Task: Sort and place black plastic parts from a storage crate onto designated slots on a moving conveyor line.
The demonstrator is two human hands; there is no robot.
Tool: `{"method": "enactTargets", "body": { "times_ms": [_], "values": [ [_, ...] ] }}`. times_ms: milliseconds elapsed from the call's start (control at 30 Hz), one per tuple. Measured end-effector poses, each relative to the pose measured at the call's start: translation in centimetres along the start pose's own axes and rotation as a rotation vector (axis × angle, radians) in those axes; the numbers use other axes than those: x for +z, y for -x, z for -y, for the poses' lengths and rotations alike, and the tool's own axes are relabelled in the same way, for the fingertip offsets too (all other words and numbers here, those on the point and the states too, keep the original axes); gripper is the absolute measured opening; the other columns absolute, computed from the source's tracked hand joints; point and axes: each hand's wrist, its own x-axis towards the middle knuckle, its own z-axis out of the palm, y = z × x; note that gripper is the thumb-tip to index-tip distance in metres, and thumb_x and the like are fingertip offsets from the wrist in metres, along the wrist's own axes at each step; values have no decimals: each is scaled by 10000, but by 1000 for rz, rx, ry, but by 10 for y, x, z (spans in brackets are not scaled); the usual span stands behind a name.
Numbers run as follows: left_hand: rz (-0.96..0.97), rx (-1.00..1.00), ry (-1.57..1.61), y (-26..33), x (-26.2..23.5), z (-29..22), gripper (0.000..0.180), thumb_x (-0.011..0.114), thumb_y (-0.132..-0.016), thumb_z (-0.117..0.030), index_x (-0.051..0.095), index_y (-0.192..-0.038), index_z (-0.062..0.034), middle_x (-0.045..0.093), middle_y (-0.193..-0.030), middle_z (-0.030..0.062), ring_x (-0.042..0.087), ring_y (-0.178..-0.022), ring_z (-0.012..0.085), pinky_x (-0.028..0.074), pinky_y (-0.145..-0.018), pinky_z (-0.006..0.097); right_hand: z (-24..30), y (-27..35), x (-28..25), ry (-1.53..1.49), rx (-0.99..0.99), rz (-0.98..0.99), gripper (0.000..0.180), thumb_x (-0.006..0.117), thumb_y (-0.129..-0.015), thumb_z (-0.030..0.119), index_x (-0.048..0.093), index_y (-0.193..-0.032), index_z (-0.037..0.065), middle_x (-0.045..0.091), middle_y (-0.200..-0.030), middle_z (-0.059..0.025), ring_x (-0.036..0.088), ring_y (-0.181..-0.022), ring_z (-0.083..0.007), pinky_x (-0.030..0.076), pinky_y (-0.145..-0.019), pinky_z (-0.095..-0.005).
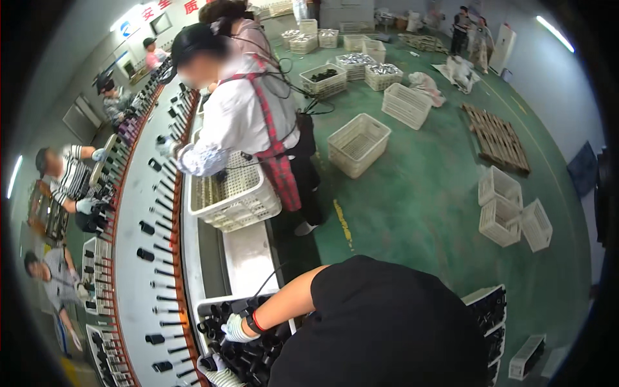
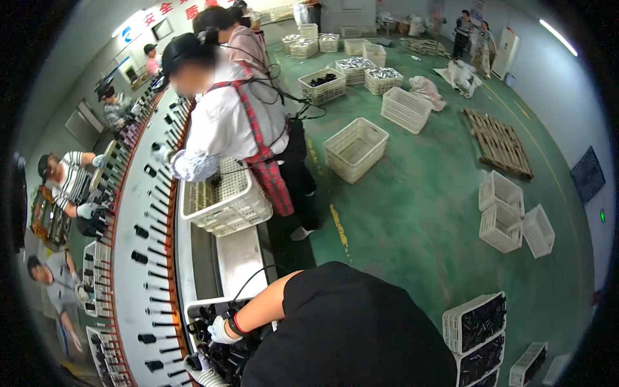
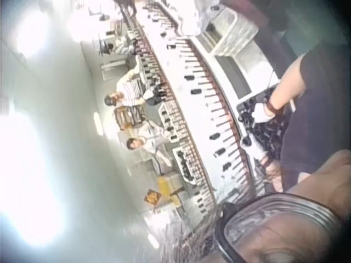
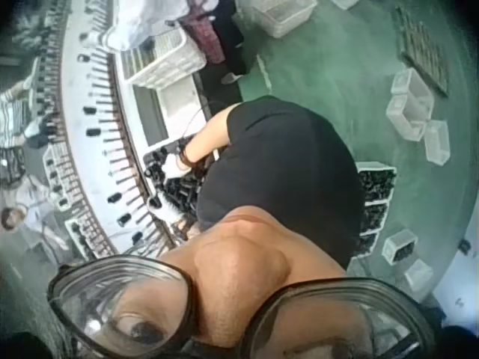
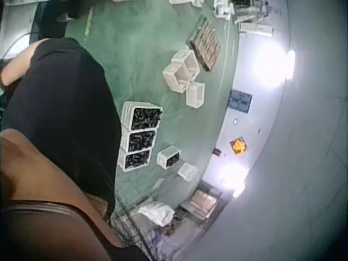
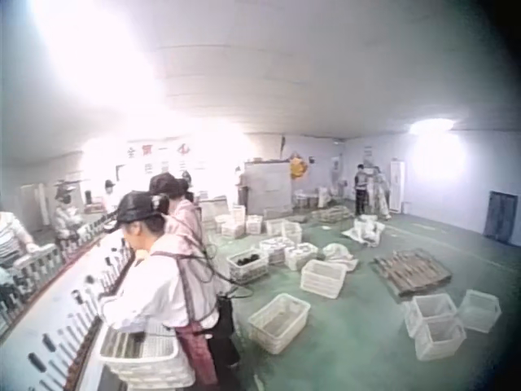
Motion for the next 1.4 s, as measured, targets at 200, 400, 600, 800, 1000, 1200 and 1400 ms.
{"method": "enactTargets", "body": {
  "times_ms": [200, 400, 600, 800, 1000, 1200, 1400],
  "values": [
    [-30, -242, 196, -45, 31, 19, 448, 682, -927, -207, 491, -1233, 58, 655, -1037, 151, 642, -859, 220, 570, -768, 340, 2, 2, 0, -268, -216, -238, 157, 635, -749, 196, 716, -796, 71, 685, -750, -150, 681, -691, -348, 539, -608, -488],
    [-29, -11, 114, -99, 70, 22, 404, 734, -825, -148, 582, -1186, -46, 591, -1027, 64, 570, -949, 185, 468, -876, 331, -96, 54, -92, -933, -43, -153, 495, 758, -725, 249, 645, -1115, -35, 683, -998, -227, 666, -946, -308, 523, -862, -394],
    [-478, -166, 320, -125, 62, 76, 368, 734, -851, -59, 581, -1186, -42, 648, -998, 29, 612, -918, 121, 499, -846, 266, -165, 39, -77, -1440, 196, 48, 461, 752, -781, 271, 613, -1130, 4, 663, -976, -106, 628, -902, -173, 514, -807, -311],
    [-660, -113, 522, -183, 12, 144, 277, 743, -844, -41, 589, -1074, -54, 684, -989, 56, 635, -872, 140, 520, -808, 275, -190, -10, -51, -1919, 164, -240, 206, 681, -878, 167, 574, -1032, 80, 621, -938, -78, 627, -863, -190, 523, -763, -326],
    [-502, -203, 172, -170, -30, 183, 294, 730, -850, -19, 583, -1102, -50, 690, -999, 83, 663, -912, 166, 540, -852, 300, -196, -130, -116, -1958, -238, -791, 198, 683, -902, 49, 550, -1042, 91, 623, -910, -65, 631, -884, -203, 531, -783, -359],
    [-505, -309, 90, -146, -67, 178, 461, 765, -843, -113, 535, -1228, -10, 671, -1125, 113, 627, -1022, 222, 484, -913, 350, -197, -269, -128, -1541, 79, -816, 335, 800, -762, 83, 601, -1026, 34, 634, -823, -45, 614, -693, -148, 526, -596, -287],
    [-616, -240, -172, -66, 1, 115, 732, 735, -787, -56, 353, -1407, 12, 493, -1336, 198, 509, -1226, 314, 414, -1060, 420, -166, -280, -121, -867, -79, -734, 270, 770, -789, 172, 649, -993, 43, 672, -836, -72, 617, -769, -168, 520, -751, -322]
  ]
}}
